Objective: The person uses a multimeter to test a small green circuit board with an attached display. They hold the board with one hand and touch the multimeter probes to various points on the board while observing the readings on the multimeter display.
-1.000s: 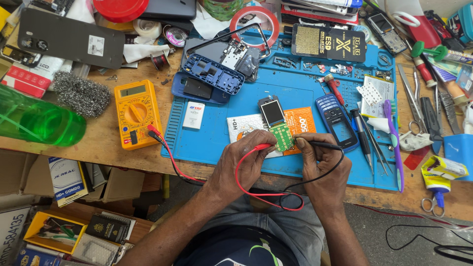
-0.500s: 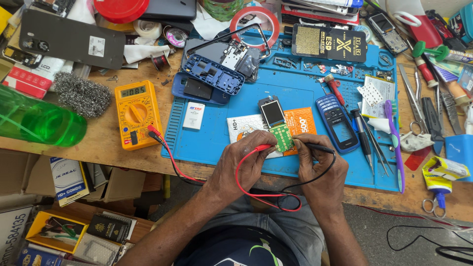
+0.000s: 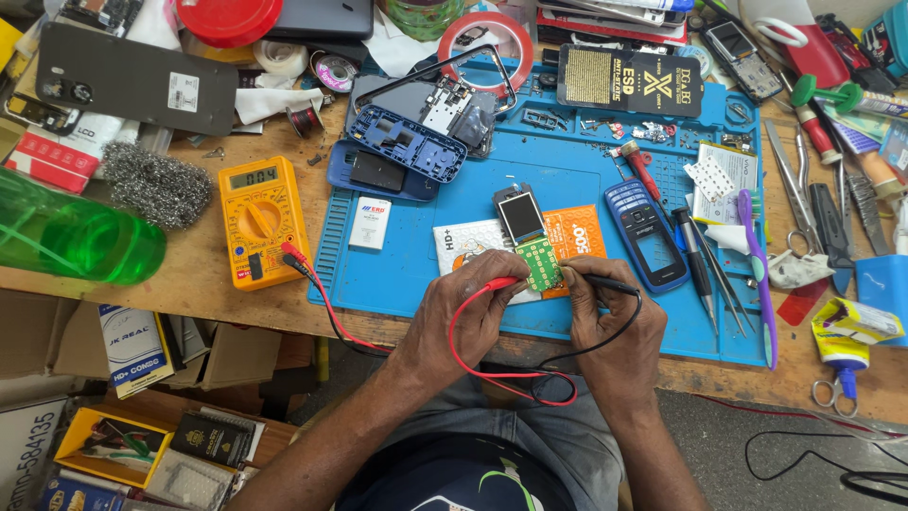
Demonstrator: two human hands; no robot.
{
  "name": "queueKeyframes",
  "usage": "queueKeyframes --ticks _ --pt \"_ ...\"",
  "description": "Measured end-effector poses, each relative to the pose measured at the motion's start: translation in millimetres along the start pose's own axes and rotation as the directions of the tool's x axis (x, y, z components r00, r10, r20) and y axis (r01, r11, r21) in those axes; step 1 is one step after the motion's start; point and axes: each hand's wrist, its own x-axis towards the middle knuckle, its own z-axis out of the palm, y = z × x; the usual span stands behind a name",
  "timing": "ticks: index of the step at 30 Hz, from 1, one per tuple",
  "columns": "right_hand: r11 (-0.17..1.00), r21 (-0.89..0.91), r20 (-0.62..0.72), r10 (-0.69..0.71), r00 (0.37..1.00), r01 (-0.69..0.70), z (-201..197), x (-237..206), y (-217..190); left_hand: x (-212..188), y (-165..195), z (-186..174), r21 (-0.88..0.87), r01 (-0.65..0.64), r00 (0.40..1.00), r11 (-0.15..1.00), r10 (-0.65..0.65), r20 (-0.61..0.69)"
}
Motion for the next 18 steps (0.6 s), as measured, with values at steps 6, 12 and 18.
queueKeyframes --ticks 6,12,18 --pt "0.915 0.367 0.028 0.169 0.985 -0.168 -4.4 0.4 -0.1 -1.2 -2.6 1.4 -0.079 0.022 0.997 0.997 -0.027 -0.069" --pt "0.949 0.294 0.073 0.097 0.993 -0.115 -3.9 2.3 2.8 -0.5 -2.6 1.6 -0.091 0.03 0.996 0.995 -0.037 -0.076" --pt "0.966 0.231 0.095 0.097 0.991 -0.117 -3.4 2.4 2.5 0.8 -4.2 2.9 -0.108 0.007 0.997 0.994 -0.016 -0.077"
